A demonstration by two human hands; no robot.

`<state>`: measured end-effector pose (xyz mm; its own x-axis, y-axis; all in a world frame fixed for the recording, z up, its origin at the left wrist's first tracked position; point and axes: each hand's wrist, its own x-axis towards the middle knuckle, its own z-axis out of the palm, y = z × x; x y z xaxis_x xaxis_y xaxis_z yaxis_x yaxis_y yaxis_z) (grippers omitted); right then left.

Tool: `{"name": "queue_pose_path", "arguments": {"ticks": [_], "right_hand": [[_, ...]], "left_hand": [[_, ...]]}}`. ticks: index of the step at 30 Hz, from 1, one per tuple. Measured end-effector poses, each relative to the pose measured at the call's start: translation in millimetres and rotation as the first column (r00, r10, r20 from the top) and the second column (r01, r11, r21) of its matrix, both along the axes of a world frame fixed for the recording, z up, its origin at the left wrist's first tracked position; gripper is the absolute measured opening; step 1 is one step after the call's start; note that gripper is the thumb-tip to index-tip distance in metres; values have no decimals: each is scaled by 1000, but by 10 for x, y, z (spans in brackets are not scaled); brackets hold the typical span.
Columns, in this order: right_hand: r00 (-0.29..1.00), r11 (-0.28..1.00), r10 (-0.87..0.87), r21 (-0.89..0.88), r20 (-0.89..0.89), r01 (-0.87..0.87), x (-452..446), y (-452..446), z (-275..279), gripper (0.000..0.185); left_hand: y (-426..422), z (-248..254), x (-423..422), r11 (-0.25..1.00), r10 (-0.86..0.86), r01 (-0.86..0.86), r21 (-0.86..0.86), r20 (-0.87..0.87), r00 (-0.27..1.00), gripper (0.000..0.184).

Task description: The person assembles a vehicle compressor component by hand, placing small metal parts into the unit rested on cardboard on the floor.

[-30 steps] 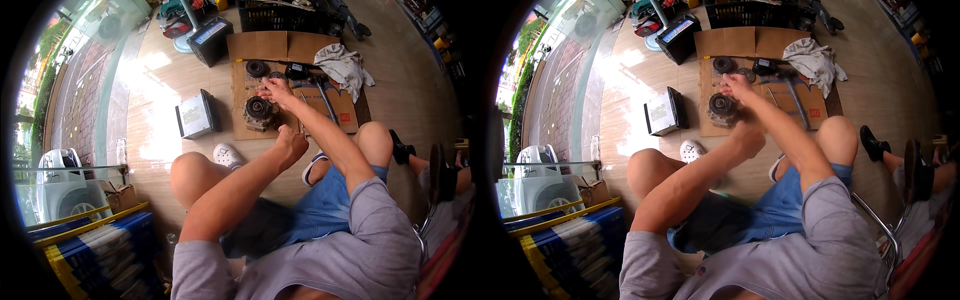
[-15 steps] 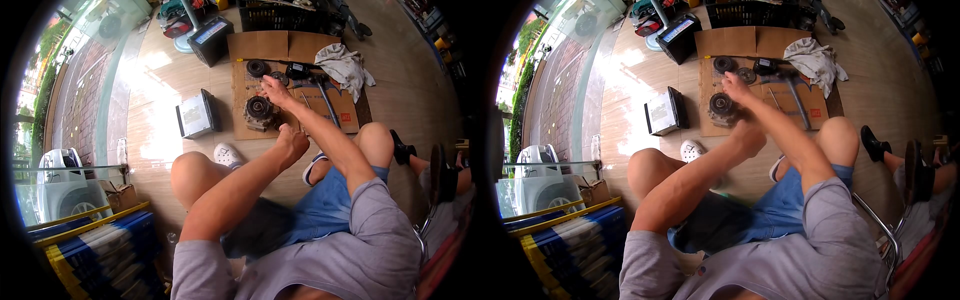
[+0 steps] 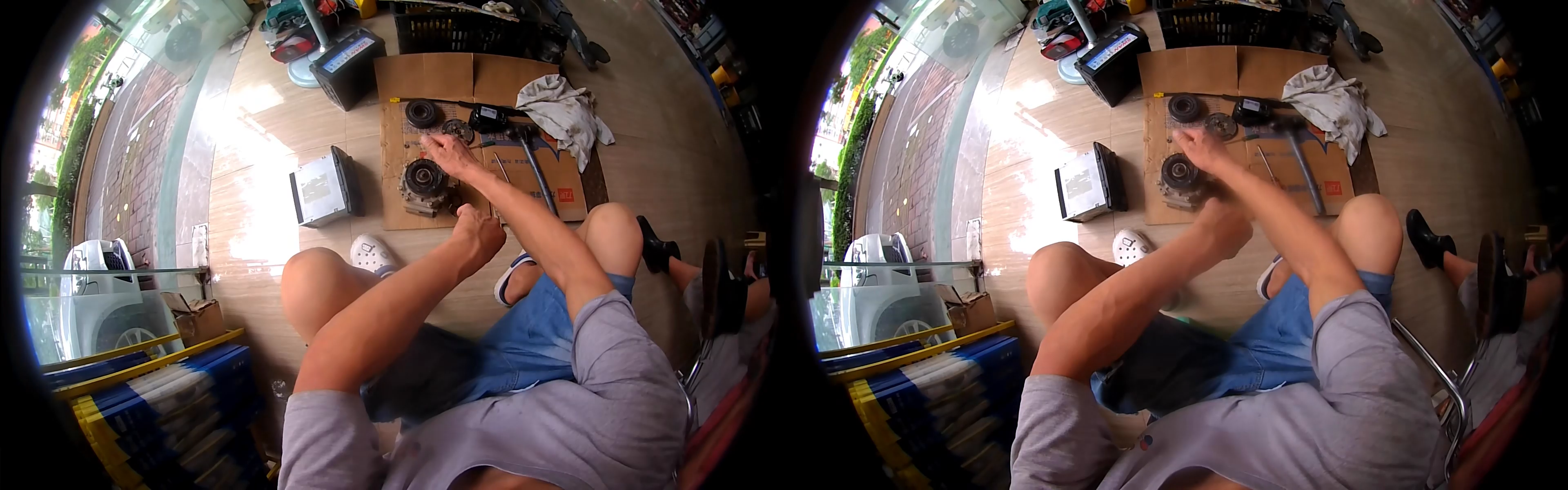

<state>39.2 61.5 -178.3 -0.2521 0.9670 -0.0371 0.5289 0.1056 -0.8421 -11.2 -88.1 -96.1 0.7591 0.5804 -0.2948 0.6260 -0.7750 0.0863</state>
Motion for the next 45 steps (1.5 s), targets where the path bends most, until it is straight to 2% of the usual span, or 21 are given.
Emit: {"name": "queue_pose_path", "arguments": {"ticks": [2,5,6,8,10,14,17,20,23,26,29,32,35,38,41,44,45], "right_hand": [[977,951,60,286,203,-118,7,43,-219,44],[1000,944,13,330,20,-19,27,91,-426,43],[989,984,-2,173,-151,29,12,74,-378,45],[883,986,-113,-160,-455,44,0,37,-280,53],[834,962,-160,-273,-529,12,47,24,-243,57],[814,887,-256,-461,-522,-17,115,4,-49,55],[889,890,-215,-455,-405,8,122,38,14,52],[966,937,-133,-345,-222,50,58,-22,129,50],[988,992,61,105,139,-76,30,41,-54,42],[998,948,56,312,36,-65,8,141,-436,45],[941,996,-89,-46,-328,79,-31,66,-397,47],[814,956,-212,-289,-541,57,-18,28,-261,53],[816,888,-248,-458,-522,-23,57,-8,-89,52],[952,921,-115,-389,-283,-5,33,49,-25,50],[999,997,13,-71,50,-9,15,24,4,48],[975,992,83,72,207,-99,48,64,-88,48],[996,997,40,61,78,-45,38,39,-87,49]], "left_hand": [[6,61,5,999,-9,8,-32,-24,1000,10],[-6,60,5,1000,1,-1,-7,-3,1000,9],[-6,52,5,1000,5,-5,-8,-6,1000,9],[-5,34,15,1000,10,-10,-9,-10,1000,9],[2,60,12,1000,0,0,-15,1,1000,9],[-17,-89,7,998,16,-21,61,87,996,8],[-14,-73,7,998,24,-29,63,69,997,9],[9,-59,-12,999,3,-5,36,55,999,9],[13,51,-5,1000,5,-5,1,13,1000,9],[-9,19,-14,997,8,-13,74,62,998,9],[-8,56,-12,998,11,-13,55,50,999,9],[37,131,38,988,-15,-4,-156,-117,993,24],[33,128,40,987,1,-20,-158,-119,993,22],[34,84,32,988,19,-33,-153,-88,996,21],[38,64,28,991,6,-18,-136,-89,996,21],[37,145,20,989,-17,1,-149,-106,994,21],[34,139,22,989,-14,-2,-148,-106,994,21]]}}
